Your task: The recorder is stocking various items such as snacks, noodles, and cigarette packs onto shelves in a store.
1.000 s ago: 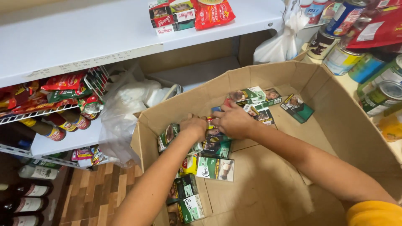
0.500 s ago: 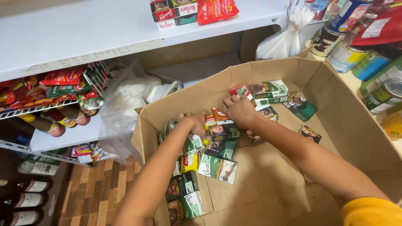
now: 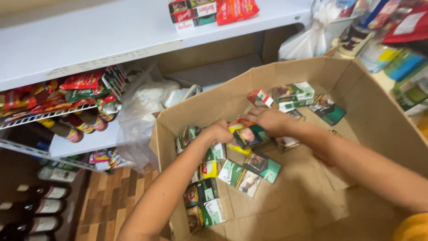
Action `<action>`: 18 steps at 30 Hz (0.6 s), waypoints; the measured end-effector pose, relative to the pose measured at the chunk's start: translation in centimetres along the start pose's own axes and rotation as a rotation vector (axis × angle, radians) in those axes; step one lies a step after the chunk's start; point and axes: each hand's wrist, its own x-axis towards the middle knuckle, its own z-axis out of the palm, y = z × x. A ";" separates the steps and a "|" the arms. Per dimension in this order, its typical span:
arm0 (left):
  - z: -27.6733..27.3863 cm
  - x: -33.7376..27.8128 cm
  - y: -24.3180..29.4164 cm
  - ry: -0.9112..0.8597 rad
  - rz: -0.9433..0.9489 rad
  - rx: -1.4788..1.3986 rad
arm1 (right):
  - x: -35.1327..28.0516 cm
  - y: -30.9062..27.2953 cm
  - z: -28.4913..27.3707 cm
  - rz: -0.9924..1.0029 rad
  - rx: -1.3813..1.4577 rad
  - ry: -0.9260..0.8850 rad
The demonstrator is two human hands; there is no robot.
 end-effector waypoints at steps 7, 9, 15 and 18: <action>0.4 -1.3 3.4 -0.230 0.486 -0.924 | -5.9 -2.5 -9.9 0.152 -0.057 -0.044; -0.6 -3.4 5.5 -0.223 0.616 -0.740 | -7.1 -1.7 -10.2 0.124 -0.190 0.043; -5.0 -9.7 8.8 -0.139 0.088 0.454 | -4.2 -11.1 -13.0 -0.035 0.017 -0.016; -3.9 -9.8 7.1 -0.233 -0.062 0.669 | -1.5 -13.8 -6.4 -0.230 -0.026 -0.297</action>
